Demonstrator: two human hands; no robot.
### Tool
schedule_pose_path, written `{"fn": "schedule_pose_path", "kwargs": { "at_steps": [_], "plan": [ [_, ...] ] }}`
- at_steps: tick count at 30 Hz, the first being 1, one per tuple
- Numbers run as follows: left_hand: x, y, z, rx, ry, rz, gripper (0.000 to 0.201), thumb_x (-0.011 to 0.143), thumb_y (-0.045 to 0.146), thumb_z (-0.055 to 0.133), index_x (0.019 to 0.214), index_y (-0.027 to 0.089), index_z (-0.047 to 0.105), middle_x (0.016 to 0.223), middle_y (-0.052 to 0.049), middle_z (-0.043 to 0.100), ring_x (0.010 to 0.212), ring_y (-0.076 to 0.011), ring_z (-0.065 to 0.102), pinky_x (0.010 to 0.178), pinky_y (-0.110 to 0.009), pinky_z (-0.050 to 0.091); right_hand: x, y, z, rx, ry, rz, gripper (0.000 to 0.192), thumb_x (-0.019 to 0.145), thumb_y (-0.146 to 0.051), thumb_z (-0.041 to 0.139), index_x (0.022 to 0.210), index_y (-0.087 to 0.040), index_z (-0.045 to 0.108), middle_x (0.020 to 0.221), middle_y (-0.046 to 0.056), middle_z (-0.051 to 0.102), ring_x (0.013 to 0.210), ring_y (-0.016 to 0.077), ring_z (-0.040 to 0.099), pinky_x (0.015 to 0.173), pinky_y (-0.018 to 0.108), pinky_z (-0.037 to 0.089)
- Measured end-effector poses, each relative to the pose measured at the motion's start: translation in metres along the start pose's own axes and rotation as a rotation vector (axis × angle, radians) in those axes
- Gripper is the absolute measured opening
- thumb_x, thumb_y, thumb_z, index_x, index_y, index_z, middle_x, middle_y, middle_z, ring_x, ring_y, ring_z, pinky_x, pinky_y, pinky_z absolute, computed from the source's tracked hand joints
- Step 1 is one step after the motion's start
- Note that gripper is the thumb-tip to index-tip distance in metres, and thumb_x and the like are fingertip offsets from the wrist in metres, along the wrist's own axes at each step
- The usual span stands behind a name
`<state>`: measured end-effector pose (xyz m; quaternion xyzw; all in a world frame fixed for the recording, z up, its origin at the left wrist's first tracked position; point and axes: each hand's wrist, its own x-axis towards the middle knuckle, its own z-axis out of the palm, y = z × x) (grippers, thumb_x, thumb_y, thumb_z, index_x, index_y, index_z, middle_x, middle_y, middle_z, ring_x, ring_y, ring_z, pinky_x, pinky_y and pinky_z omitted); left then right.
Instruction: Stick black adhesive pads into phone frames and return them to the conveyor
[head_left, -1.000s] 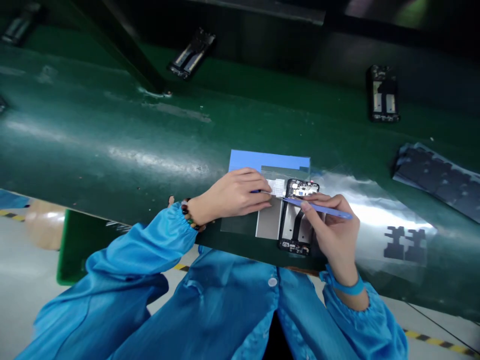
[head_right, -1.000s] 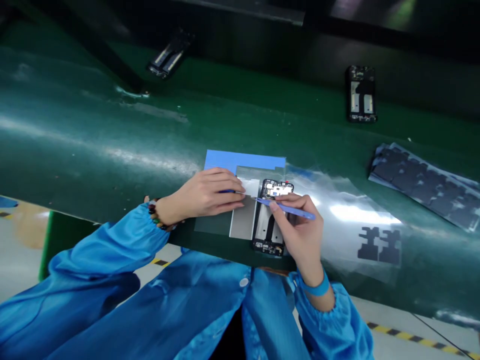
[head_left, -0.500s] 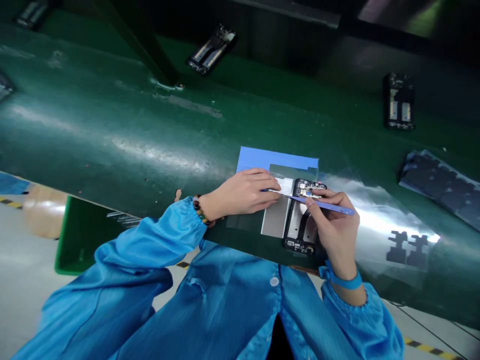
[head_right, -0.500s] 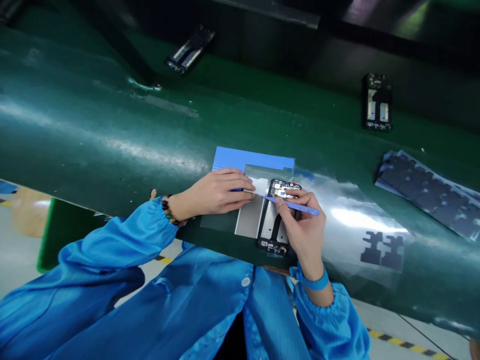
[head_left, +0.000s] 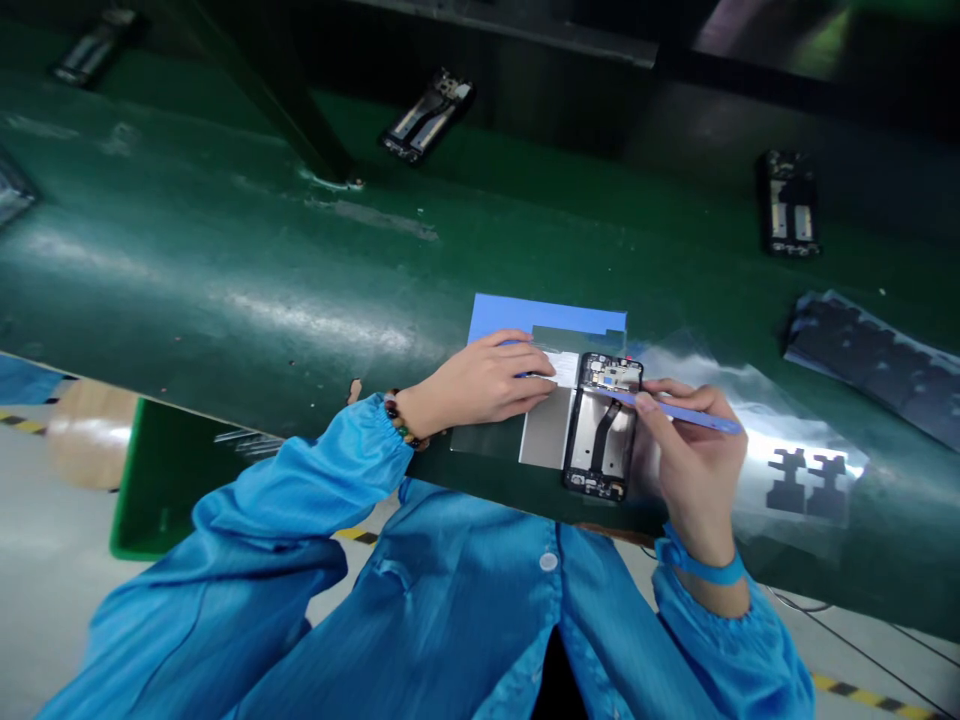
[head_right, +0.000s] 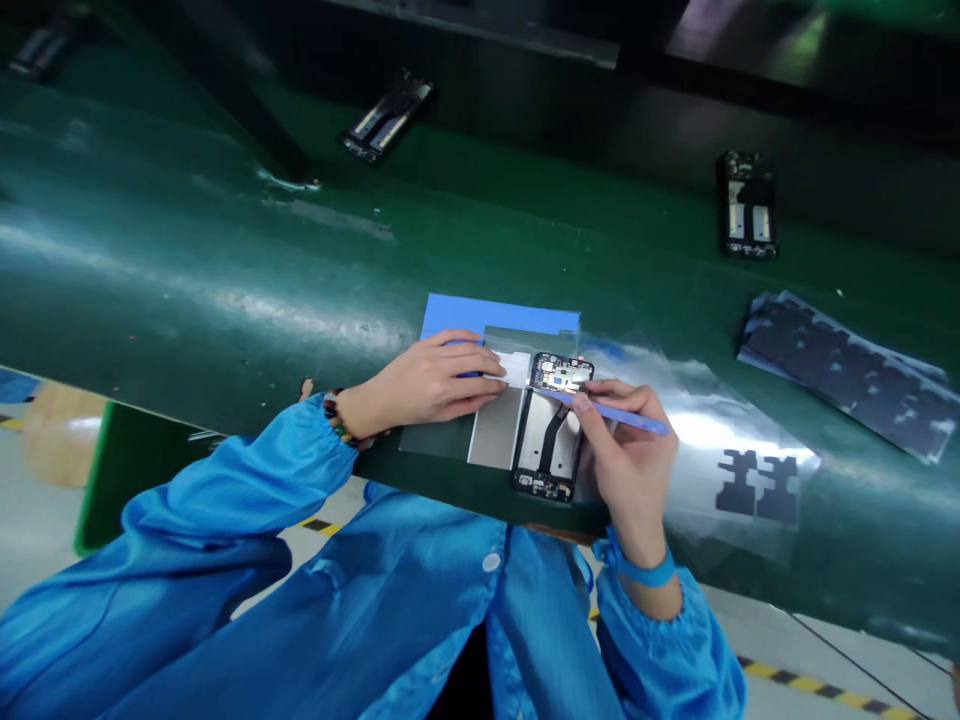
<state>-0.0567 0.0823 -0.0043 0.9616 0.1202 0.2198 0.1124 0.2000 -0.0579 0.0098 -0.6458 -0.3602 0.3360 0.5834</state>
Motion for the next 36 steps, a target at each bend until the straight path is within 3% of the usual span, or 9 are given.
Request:
{"fn": "schedule_pose_path", "kwargs": {
  "at_steps": [5, 10, 17, 23, 26, 28, 32, 36],
  "plan": [
    [0.003, 0.022, -0.005, -0.074, 0.053, 0.087, 0.013, 0.104, 0.018, 0.067, 0.111, 0.020, 0.078, 0.118, -0.005, 0.082, 0.114, -0.0184, 0.076, 0.118, -0.043, 0.055, -0.044, -0.007, -0.029, -0.017, 0.025, 0.013, 0.038, 0.084, -0.029, 0.094, 0.080, -0.025, 0.057, 0.081, 0.001, 0.071, 0.105, 0.0241, 0.075, 0.095, 0.043, 0.063],
    [0.009, 0.060, 0.003, -0.227, -0.018, 0.244, 0.011, 0.103, 0.020, 0.069, 0.100, 0.019, 0.080, 0.115, -0.005, 0.083, 0.114, -0.0182, 0.076, 0.115, -0.038, 0.060, -0.080, -0.001, -0.033, -0.095, -0.031, 0.037, 0.036, 0.087, -0.034, 0.091, 0.075, -0.024, 0.058, 0.076, 0.001, 0.068, 0.093, 0.0237, 0.075, 0.094, 0.045, 0.063],
    [0.010, 0.067, 0.009, -0.194, -0.030, 0.261, 0.018, 0.106, 0.021, 0.065, 0.096, 0.021, 0.080, 0.111, -0.004, 0.083, 0.109, -0.0168, 0.077, 0.112, -0.037, 0.061, -0.085, 0.011, -0.033, -0.106, -0.032, 0.067, 0.035, 0.087, -0.036, 0.090, 0.077, -0.024, 0.059, 0.090, 0.004, 0.072, 0.100, 0.0252, 0.074, 0.097, 0.048, 0.062],
    [0.010, 0.067, 0.010, -0.143, -0.068, 0.300, 0.018, 0.107, 0.021, 0.063, 0.101, 0.020, 0.080, 0.112, -0.005, 0.082, 0.108, -0.0172, 0.076, 0.111, -0.037, 0.060, -0.089, 0.010, -0.026, -0.083, -0.023, 0.023, 0.034, 0.089, -0.034, 0.089, 0.079, -0.024, 0.057, 0.089, 0.004, 0.073, 0.100, 0.0240, 0.075, 0.097, 0.046, 0.063],
    [0.010, 0.067, 0.010, -0.131, -0.083, 0.295, 0.019, 0.108, 0.022, 0.061, 0.103, 0.019, 0.079, 0.113, -0.005, 0.081, 0.108, -0.0174, 0.075, 0.112, -0.037, 0.060, -0.079, 0.009, -0.036, -0.054, -0.040, -0.053, 0.030, 0.089, -0.028, 0.088, 0.081, -0.024, 0.059, 0.083, 0.002, 0.074, 0.101, 0.0246, 0.077, 0.095, 0.045, 0.064],
    [0.010, 0.066, 0.008, -0.152, -0.105, 0.296, 0.018, 0.108, 0.023, 0.061, 0.105, 0.018, 0.079, 0.114, -0.005, 0.081, 0.109, -0.0175, 0.075, 0.112, -0.038, 0.059, -0.067, 0.010, -0.048, -0.011, 0.059, -0.113, 0.029, 0.088, -0.026, 0.089, 0.084, -0.024, 0.060, 0.083, 0.001, 0.076, 0.102, 0.0247, 0.078, 0.103, 0.048, 0.062],
    [0.021, 0.065, 0.001, -0.194, -0.140, 0.304, 0.020, 0.109, 0.028, 0.063, 0.099, 0.020, 0.078, 0.110, -0.004, 0.081, 0.106, -0.0160, 0.074, 0.113, -0.037, 0.057, -0.048, 0.016, -0.062, 0.052, 0.419, -0.085, 0.031, 0.087, -0.032, 0.090, 0.088, -0.023, 0.060, 0.091, 0.000, 0.078, 0.099, 0.0213, 0.080, 0.118, 0.053, 0.055],
    [0.053, 0.072, 0.005, -0.215, -0.124, 0.354, 0.020, 0.109, 0.027, 0.061, 0.102, 0.019, 0.077, 0.108, -0.003, 0.081, 0.101, -0.0157, 0.074, 0.114, -0.037, 0.055, -0.050, 0.021, -0.071, 0.211, 0.486, -0.018, 0.033, 0.087, -0.039, 0.091, 0.093, -0.024, 0.062, 0.088, -0.003, 0.074, 0.097, 0.0194, 0.079, 0.112, 0.049, 0.060]
  ]
}}
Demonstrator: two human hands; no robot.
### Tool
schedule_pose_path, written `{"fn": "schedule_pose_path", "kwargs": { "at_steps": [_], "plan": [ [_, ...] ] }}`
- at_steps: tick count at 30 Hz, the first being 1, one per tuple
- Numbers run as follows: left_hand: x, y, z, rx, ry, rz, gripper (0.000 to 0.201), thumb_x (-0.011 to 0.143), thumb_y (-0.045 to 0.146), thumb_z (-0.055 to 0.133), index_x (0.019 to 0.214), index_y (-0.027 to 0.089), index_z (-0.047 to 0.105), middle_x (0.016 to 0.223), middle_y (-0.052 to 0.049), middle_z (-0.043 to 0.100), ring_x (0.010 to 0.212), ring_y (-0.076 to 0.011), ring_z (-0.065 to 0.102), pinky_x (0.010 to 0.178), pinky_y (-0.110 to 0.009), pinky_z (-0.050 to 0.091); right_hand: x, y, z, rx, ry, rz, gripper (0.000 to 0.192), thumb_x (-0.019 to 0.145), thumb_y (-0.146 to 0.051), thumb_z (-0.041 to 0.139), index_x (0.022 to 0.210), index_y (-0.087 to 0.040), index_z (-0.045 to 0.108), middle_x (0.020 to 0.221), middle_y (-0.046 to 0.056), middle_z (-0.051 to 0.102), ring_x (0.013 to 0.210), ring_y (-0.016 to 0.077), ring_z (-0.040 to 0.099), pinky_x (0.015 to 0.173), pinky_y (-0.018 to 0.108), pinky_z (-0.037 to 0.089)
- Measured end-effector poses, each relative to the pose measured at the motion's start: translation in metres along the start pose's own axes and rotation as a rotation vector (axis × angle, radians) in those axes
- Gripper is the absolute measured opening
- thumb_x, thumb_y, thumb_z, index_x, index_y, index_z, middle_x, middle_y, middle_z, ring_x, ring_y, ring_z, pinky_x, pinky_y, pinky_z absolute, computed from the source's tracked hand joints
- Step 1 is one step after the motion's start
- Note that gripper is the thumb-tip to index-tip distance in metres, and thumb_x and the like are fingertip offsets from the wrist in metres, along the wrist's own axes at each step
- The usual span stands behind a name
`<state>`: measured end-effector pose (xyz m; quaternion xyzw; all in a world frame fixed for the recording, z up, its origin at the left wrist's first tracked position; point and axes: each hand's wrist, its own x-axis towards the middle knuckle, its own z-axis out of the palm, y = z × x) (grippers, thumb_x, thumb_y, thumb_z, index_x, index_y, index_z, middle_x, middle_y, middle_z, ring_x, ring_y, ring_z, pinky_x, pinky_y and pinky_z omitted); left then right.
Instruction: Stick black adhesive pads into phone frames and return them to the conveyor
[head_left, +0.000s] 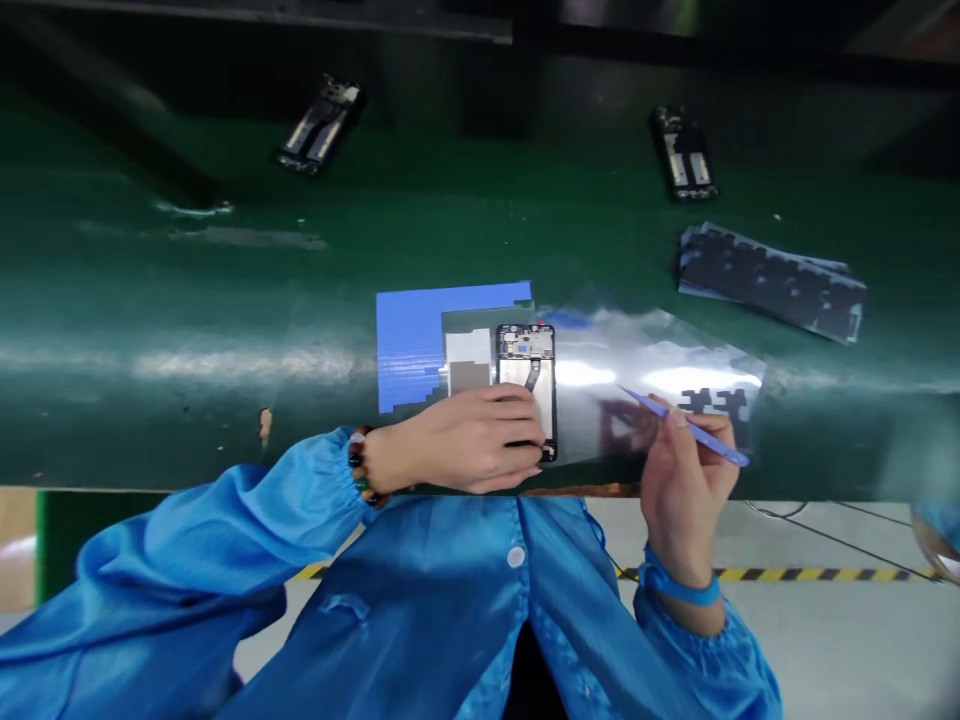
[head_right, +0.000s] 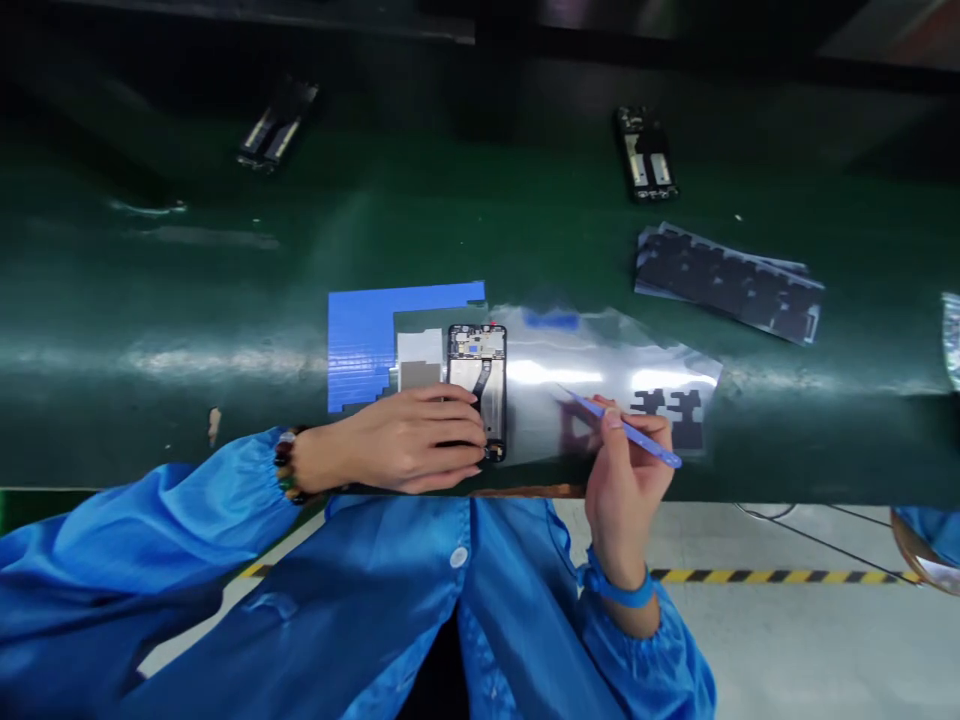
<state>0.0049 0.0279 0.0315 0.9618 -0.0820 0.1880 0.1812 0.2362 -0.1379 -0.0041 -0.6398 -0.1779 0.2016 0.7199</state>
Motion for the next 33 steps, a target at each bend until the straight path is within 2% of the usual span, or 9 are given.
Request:
{"fn": "schedule_pose_path", "kwargs": {
  "at_steps": [2, 6, 9, 12, 17, 21, 24, 29, 33],
  "plan": [
    [0.024, -0.002, 0.008, 0.021, -0.023, 0.029, 0.019, 0.109, 0.027, 0.061, 0.110, 0.017, 0.076, 0.115, -0.005, 0.080, 0.106, -0.0179, 0.075, 0.114, -0.039, 0.054, 0.008, -0.001, -0.019, -0.014, 0.012, 0.016, 0.035, 0.086, -0.042, 0.092, 0.094, -0.023, 0.064, 0.086, -0.004, 0.072, 0.094, 0.0188, 0.079, 0.109, 0.047, 0.062],
    [0.074, -0.003, 0.036, 0.074, -0.134, 0.049, 0.024, 0.110, 0.037, 0.061, 0.117, 0.017, 0.073, 0.132, -0.010, 0.076, 0.120, -0.0228, 0.071, 0.113, -0.040, 0.050, 0.044, -0.007, -0.079, -0.229, 0.186, -0.119, 0.034, 0.082, -0.039, 0.095, 0.092, -0.022, 0.068, 0.087, -0.001, 0.075, 0.089, 0.0180, 0.079, 0.108, 0.044, 0.062],
    [0.105, -0.005, 0.055, 0.107, -0.189, 0.075, 0.039, 0.108, 0.051, 0.065, 0.124, 0.016, 0.070, 0.143, -0.013, 0.071, 0.128, -0.0263, 0.067, 0.111, -0.040, 0.047, 0.066, -0.011, -0.113, -0.287, 0.170, -0.099, 0.037, 0.075, -0.035, 0.099, 0.083, -0.026, 0.064, 0.086, 0.000, 0.078, 0.092, 0.0212, 0.081, 0.109, 0.044, 0.062],
    [0.122, -0.008, 0.065, 0.108, -0.222, 0.081, 0.059, 0.103, 0.065, 0.068, 0.136, 0.016, 0.067, 0.150, -0.014, 0.067, 0.132, -0.0295, 0.064, 0.111, -0.042, 0.045, 0.073, -0.011, -0.124, -0.340, 0.111, -0.058, 0.042, 0.073, -0.039, 0.099, 0.082, -0.026, 0.060, 0.091, 0.002, 0.081, 0.095, 0.0234, 0.082, 0.112, 0.049, 0.060],
    [0.127, -0.007, 0.070, 0.082, -0.255, 0.056, 0.069, 0.101, 0.071, 0.065, 0.142, 0.015, 0.066, 0.152, -0.014, 0.065, 0.134, -0.0304, 0.062, 0.114, -0.043, 0.043, 0.084, -0.006, -0.121, -0.286, 0.067, 0.014, 0.045, 0.066, -0.034, 0.100, 0.078, -0.025, 0.058, 0.089, 0.002, 0.081, 0.093, 0.0211, 0.081, 0.102, 0.041, 0.062],
    [0.126, -0.001, 0.072, 0.057, -0.254, 0.040, 0.066, 0.101, 0.070, 0.066, 0.140, 0.017, 0.068, 0.153, -0.015, 0.065, 0.136, -0.0306, 0.063, 0.118, -0.044, 0.043, 0.101, -0.007, -0.122, -0.099, 0.066, 0.050, 0.039, 0.059, -0.026, 0.098, 0.069, -0.027, 0.060, 0.071, -0.002, 0.072, 0.079, 0.0203, 0.077, 0.089, 0.038, 0.064],
    [0.116, -0.006, 0.061, 0.056, -0.224, 0.020, 0.067, 0.102, 0.069, 0.066, 0.144, 0.017, 0.066, 0.157, -0.014, 0.063, 0.143, -0.0308, 0.059, 0.126, -0.045, 0.038, 0.100, -0.014, -0.110, -0.011, 0.069, 0.017, 0.033, 0.061, -0.021, 0.095, 0.069, -0.026, 0.063, 0.068, -0.004, 0.067, 0.076, 0.0172, 0.074, 0.090, 0.036, 0.065],
    [0.055, -0.043, 0.005, 0.133, -0.110, -0.282, 0.038, 0.108, 0.037, 0.065, 0.140, 0.015, 0.066, 0.149, -0.015, 0.067, 0.136, -0.0299, 0.061, 0.120, -0.046, 0.043, 0.066, -0.021, -0.059, -0.075, 0.055, -0.053, 0.035, 0.066, -0.025, 0.098, 0.076, -0.024, 0.064, 0.072, -0.004, 0.070, 0.080, 0.0177, 0.076, 0.111, 0.044, 0.061],
    [0.004, -0.066, -0.020, 0.060, -0.057, -0.470, 0.039, 0.103, 0.030, 0.070, 0.140, 0.020, 0.066, 0.142, -0.012, 0.071, 0.130, -0.0288, 0.063, 0.111, -0.044, 0.046, 0.039, -0.013, -0.004, -0.059, -0.153, 0.005, 0.039, 0.073, -0.027, 0.096, 0.076, -0.024, 0.058, 0.075, -0.006, 0.074, 0.082, 0.0177, 0.077, 0.123, 0.055, 0.052]
  ]
}}
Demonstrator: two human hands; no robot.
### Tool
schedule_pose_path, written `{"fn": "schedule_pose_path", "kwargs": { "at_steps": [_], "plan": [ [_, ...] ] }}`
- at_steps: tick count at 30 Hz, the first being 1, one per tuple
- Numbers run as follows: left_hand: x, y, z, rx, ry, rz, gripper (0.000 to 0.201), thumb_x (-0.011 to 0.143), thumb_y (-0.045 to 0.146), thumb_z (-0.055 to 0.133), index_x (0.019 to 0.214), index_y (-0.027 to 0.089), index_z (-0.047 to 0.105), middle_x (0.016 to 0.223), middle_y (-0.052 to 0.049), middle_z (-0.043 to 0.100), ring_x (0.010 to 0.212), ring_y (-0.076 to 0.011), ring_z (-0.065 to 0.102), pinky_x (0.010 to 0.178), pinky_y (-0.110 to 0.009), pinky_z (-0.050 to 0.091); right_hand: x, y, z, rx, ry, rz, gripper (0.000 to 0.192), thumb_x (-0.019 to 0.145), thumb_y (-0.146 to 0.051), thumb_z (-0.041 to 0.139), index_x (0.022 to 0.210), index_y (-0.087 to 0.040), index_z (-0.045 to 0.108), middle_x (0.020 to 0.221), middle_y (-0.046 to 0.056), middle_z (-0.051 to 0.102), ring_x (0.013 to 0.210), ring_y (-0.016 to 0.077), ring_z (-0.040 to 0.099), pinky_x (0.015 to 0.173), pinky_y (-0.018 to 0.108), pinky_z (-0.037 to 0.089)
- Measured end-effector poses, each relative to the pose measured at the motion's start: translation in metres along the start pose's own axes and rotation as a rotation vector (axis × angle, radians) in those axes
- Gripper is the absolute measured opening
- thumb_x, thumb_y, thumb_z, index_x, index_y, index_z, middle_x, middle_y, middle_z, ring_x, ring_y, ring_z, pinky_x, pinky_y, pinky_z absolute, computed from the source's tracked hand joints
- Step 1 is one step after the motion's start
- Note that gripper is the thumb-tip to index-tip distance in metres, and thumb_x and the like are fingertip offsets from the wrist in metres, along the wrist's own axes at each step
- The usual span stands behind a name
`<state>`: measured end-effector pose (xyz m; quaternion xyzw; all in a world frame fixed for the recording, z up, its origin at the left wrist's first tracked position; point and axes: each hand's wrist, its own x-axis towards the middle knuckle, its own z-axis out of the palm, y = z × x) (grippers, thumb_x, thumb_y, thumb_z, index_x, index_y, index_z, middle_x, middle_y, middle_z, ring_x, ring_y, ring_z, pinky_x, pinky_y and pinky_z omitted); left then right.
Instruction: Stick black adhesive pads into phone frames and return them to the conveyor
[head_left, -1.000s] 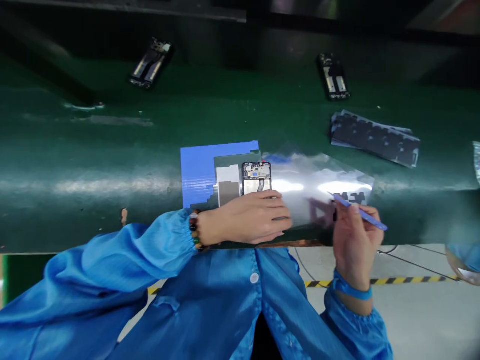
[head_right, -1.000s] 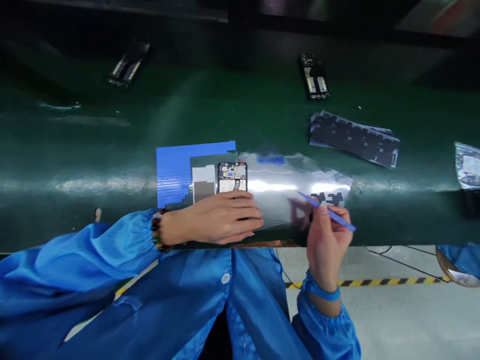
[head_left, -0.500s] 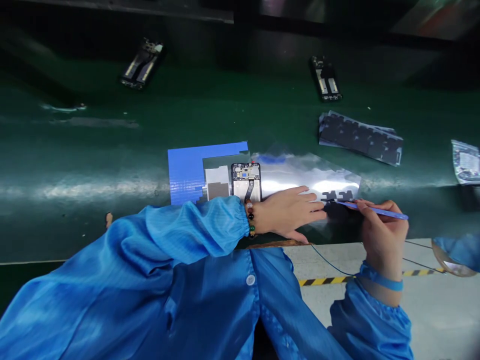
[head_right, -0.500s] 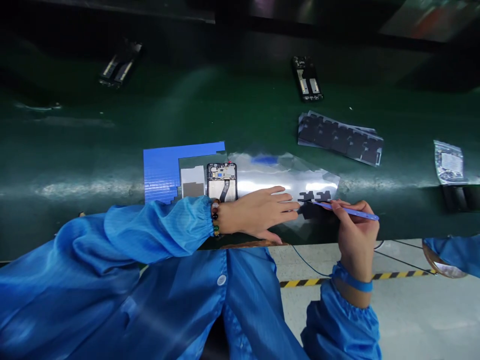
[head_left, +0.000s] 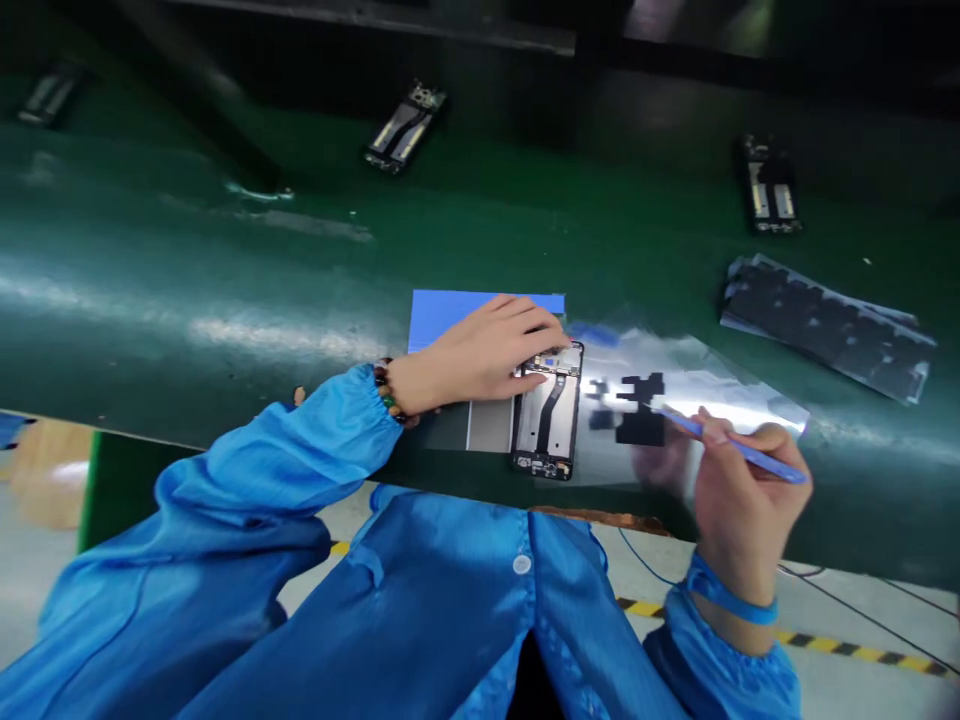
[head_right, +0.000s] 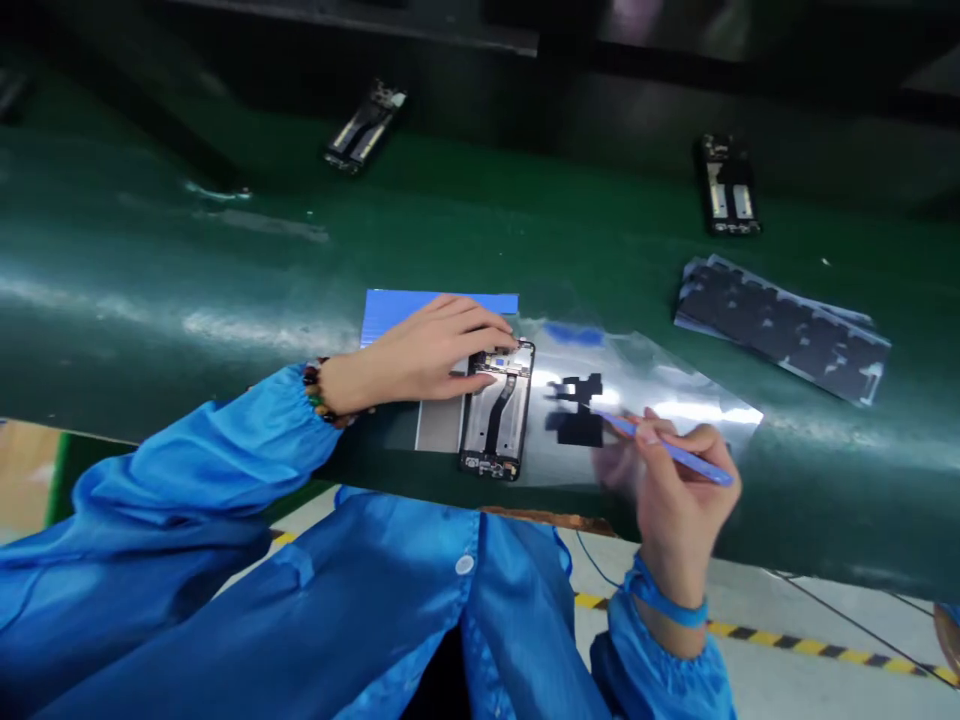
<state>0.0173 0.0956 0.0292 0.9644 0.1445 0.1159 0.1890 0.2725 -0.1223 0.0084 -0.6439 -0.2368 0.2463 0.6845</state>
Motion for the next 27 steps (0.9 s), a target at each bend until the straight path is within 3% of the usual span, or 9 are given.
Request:
{"fn": "schedule_pose_path", "kwargs": {
  "at_steps": [3, 9, 27],
  "plan": [
    [-0.012, -0.009, 0.008, -0.094, 0.031, -0.028, 0.042, 0.105, 0.027, 0.065, 0.146, 0.021, 0.063, 0.143, -0.011, 0.072, 0.129, -0.0269, 0.064, 0.109, -0.042, 0.045, -0.008, 0.006, 0.039, 0.058, -0.097, 0.021, 0.041, 0.078, -0.025, 0.094, 0.076, -0.024, 0.053, 0.075, -0.005, 0.074, 0.087, 0.0189, 0.079, 0.119, 0.054, 0.054],
    [-0.017, -0.007, 0.024, -0.139, 0.101, -0.090, 0.042, 0.106, 0.029, 0.064, 0.147, 0.021, 0.064, 0.142, -0.010, 0.073, 0.126, -0.0255, 0.063, 0.106, -0.040, 0.045, -0.023, 0.010, 0.082, -0.004, -0.051, -0.035, 0.035, 0.083, -0.022, 0.088, 0.081, -0.025, 0.054, 0.078, -0.005, 0.073, 0.092, 0.0199, 0.079, 0.117, 0.053, 0.055],
    [-0.019, -0.004, 0.023, -0.096, 0.138, -0.069, 0.040, 0.106, 0.025, 0.063, 0.146, 0.020, 0.065, 0.141, -0.008, 0.073, 0.123, -0.0251, 0.063, 0.100, -0.039, 0.044, -0.025, 0.011, 0.092, -0.089, -0.067, -0.078, 0.035, 0.084, -0.021, 0.089, 0.082, -0.025, 0.054, 0.075, -0.005, 0.071, 0.090, 0.0212, 0.079, 0.118, 0.055, 0.055]
  ]
}}
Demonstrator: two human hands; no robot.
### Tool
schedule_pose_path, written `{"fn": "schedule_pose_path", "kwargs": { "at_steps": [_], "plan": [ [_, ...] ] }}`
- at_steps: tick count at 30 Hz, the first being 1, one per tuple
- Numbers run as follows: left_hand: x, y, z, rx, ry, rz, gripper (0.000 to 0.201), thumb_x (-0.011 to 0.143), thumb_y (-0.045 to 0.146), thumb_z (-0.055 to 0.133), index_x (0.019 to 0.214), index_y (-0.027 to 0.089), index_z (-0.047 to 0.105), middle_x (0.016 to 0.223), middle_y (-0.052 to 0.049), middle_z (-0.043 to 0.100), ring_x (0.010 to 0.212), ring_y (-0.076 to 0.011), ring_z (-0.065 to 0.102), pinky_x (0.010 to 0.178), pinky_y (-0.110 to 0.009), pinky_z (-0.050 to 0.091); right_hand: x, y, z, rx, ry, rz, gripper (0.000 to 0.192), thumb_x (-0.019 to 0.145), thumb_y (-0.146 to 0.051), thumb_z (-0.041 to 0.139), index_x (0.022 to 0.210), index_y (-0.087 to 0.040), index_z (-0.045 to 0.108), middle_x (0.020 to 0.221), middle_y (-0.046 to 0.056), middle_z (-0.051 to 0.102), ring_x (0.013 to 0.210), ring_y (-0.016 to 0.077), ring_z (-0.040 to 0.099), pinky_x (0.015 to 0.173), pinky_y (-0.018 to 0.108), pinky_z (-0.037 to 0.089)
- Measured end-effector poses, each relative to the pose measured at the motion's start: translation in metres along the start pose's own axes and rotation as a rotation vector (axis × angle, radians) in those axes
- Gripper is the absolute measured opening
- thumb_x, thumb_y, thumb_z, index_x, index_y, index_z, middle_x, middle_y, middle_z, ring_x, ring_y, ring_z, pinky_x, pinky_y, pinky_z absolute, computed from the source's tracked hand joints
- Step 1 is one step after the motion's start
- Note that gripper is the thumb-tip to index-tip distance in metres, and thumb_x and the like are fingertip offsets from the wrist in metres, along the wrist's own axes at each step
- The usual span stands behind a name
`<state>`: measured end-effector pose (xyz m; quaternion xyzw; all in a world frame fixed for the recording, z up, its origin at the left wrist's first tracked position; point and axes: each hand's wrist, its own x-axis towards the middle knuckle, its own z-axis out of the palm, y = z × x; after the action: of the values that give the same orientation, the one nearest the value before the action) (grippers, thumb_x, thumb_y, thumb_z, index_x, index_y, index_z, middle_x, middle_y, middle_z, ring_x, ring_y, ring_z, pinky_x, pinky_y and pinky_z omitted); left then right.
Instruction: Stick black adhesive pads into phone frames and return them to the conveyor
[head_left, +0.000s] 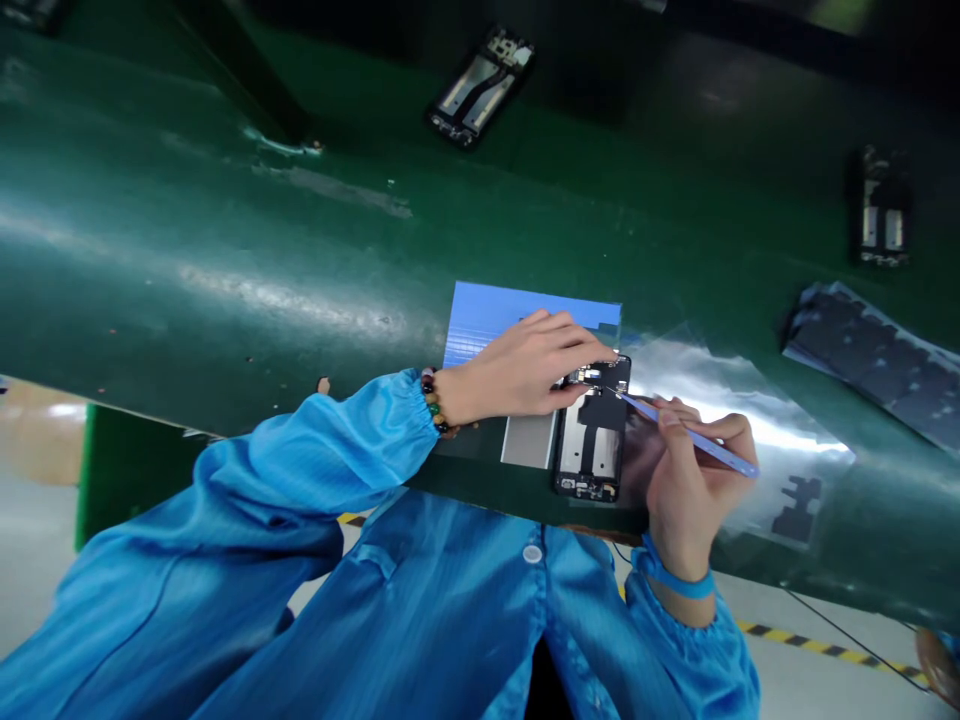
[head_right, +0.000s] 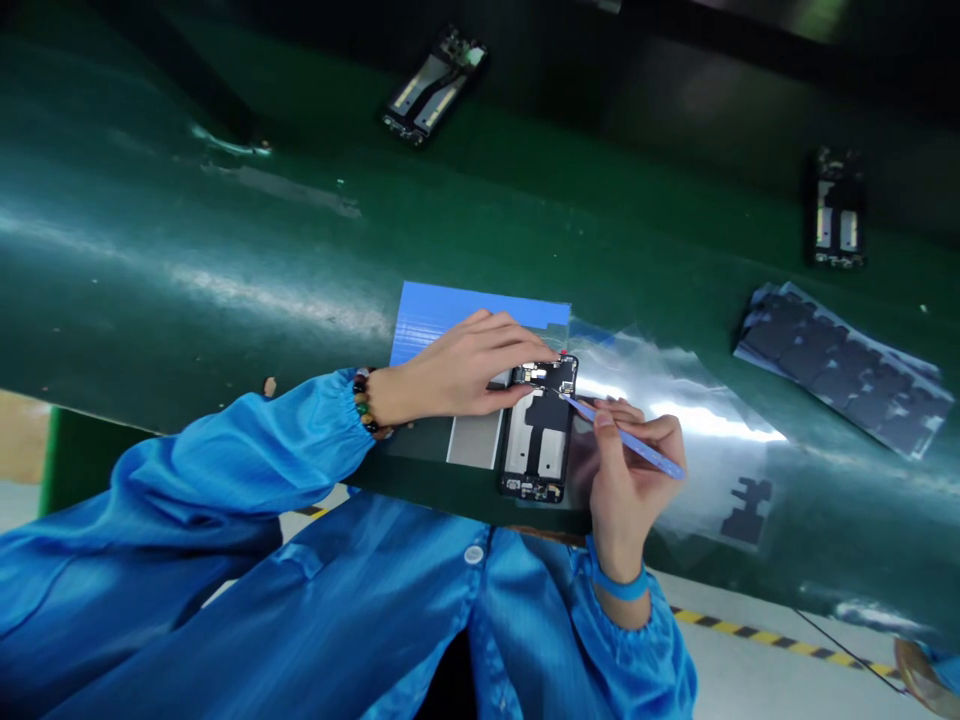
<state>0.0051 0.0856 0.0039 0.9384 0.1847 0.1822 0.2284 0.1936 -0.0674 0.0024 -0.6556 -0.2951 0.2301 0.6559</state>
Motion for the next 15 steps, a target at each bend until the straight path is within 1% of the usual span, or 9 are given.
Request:
{"fn": "schedule_pose_path", "kwargs": {
  "at_steps": [5, 10, 13, 15],
  "plan": [
    [0.0000, -0.0004, 0.0005, -0.020, -0.014, -0.017, 0.038, 0.108, 0.030, 0.062, 0.145, 0.020, 0.066, 0.141, -0.009, 0.073, 0.124, -0.0251, 0.063, 0.102, -0.039, 0.044, -0.0004, 0.0044, -0.0022, -0.003, -0.003, -0.011, 0.035, 0.086, -0.023, 0.089, 0.082, -0.027, 0.054, 0.075, -0.004, 0.070, 0.090, 0.0219, 0.079, 0.119, 0.055, 0.055],
    [-0.0009, -0.0011, 0.0011, 0.000, -0.026, -0.006, 0.038, 0.109, 0.031, 0.061, 0.144, 0.020, 0.066, 0.140, -0.011, 0.072, 0.121, -0.0255, 0.063, 0.098, -0.039, 0.045, -0.0014, 0.0059, -0.0009, -0.004, -0.013, -0.020, 0.034, 0.087, -0.024, 0.089, 0.083, -0.027, 0.055, 0.078, -0.003, 0.072, 0.092, 0.0216, 0.080, 0.119, 0.055, 0.055],
    [-0.0013, -0.0004, 0.0001, 0.069, -0.073, 0.036, 0.035, 0.110, 0.030, 0.057, 0.143, 0.023, 0.069, 0.143, -0.012, 0.068, 0.120, -0.0272, 0.061, 0.095, -0.040, 0.045, -0.0026, 0.0048, 0.0011, -0.027, -0.016, -0.023, 0.033, 0.088, -0.023, 0.088, 0.082, -0.025, 0.056, 0.077, -0.002, 0.071, 0.092, 0.0214, 0.080, 0.119, 0.054, 0.055],
    [-0.0003, 0.0006, -0.0012, 0.145, -0.110, 0.057, 0.037, 0.111, 0.027, 0.055, 0.145, 0.027, 0.068, 0.145, -0.013, 0.065, 0.121, -0.0290, 0.060, 0.094, -0.040, 0.044, -0.0020, 0.0037, 0.0002, -0.037, -0.014, -0.031, 0.032, 0.088, -0.024, 0.088, 0.083, -0.025, 0.056, 0.079, -0.001, 0.073, 0.093, 0.0221, 0.080, 0.119, 0.054, 0.054]
  ]
}}
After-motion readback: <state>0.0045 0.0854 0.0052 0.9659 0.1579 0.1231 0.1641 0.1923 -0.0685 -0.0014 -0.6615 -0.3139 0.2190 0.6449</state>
